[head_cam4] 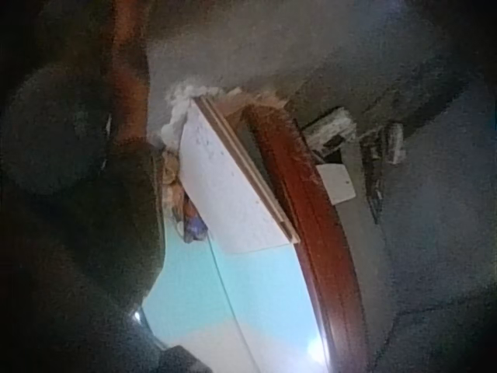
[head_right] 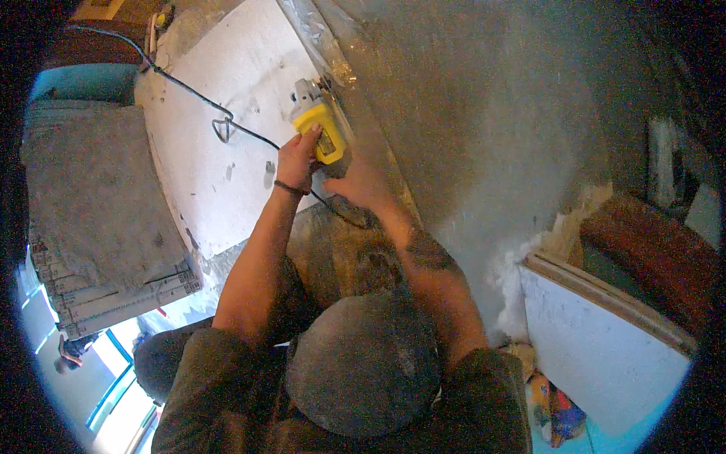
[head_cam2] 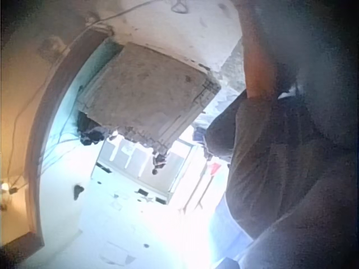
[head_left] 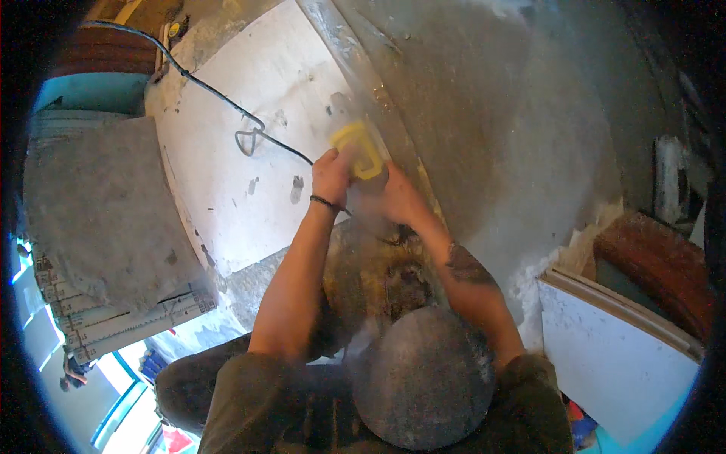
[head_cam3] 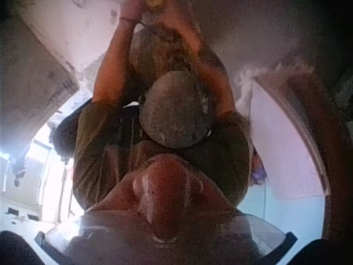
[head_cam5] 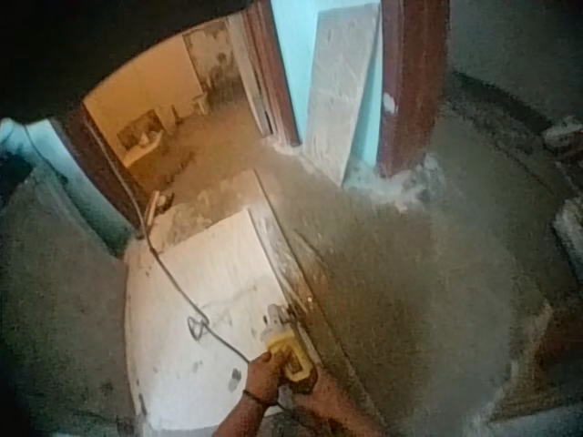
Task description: The person puts on safety glasses and uses an angle grinder to cut a tile on the floor, then picks up the tile pieces to inspect the cut.
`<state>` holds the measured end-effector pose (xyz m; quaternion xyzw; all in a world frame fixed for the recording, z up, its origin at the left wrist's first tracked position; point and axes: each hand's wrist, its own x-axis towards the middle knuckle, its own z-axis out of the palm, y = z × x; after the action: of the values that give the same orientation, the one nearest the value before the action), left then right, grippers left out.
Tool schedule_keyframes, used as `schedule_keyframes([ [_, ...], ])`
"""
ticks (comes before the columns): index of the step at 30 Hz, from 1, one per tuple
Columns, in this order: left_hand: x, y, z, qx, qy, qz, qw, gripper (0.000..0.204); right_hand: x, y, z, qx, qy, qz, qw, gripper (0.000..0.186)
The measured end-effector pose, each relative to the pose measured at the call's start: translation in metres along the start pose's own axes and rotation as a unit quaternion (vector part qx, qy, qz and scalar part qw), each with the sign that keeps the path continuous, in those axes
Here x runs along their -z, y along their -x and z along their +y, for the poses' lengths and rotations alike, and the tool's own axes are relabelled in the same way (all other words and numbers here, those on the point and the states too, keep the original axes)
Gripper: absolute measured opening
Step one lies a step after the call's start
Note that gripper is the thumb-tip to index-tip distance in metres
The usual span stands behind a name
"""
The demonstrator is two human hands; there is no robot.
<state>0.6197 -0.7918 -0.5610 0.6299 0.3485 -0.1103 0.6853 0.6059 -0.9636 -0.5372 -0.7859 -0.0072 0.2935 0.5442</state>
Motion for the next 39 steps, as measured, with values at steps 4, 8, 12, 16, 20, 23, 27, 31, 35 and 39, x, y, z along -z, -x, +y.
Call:
schedule_keyframes([
  [4,-0.014,-0.002,-0.002,-0.013,0.023,-0.015,1.000,0.039,0.006,-0.004,0.015,0.012,0.003,0.019,1.000,0.089],
  [8,-0.010,-0.003,-0.001,-0.011,0.045,-0.022,0.999,0.046,0.005,-0.003,0.009,0.030,0.017,0.024,0.999,0.086],
  [12,-0.010,-0.002,-0.001,-0.016,0.040,-0.040,0.998,0.049,0.005,-0.005,0.014,0.027,0.029,0.019,0.999,0.087],
  [16,-0.011,0.004,-0.001,-0.005,0.049,-0.030,0.998,0.046,0.002,-0.002,0.019,0.029,0.028,0.032,0.999,0.084],
  [20,-0.012,0.010,-0.004,-0.003,0.050,-0.025,0.998,0.044,0.001,0.001,0.024,0.026,0.023,0.025,0.999,0.081],
  [23,-0.014,0.012,-0.001,-0.018,0.059,-0.033,0.998,0.044,0.001,0.000,0.028,0.027,0.029,0.030,0.999,0.083],
  [27,-0.012,0.011,-0.001,-0.021,0.050,-0.038,0.998,0.043,-0.001,-0.001,0.031,0.028,0.012,0.026,0.999,0.086],
  [31,-0.009,0.011,-0.005,-0.040,0.041,-0.036,0.998,0.042,-0.004,0.002,0.030,0.043,0.009,0.028,0.999,0.089],
  [35,-0.012,0.021,-0.001,0.006,0.017,-0.010,1.000,0.035,0.000,0.007,0.031,0.047,0.048,0.030,0.997,0.086],
  [39,-0.029,0.031,0.006,-0.009,0.037,-0.010,0.999,0.036,0.003,0.010,0.040,0.049,0.030,0.045,0.997,0.087],
])
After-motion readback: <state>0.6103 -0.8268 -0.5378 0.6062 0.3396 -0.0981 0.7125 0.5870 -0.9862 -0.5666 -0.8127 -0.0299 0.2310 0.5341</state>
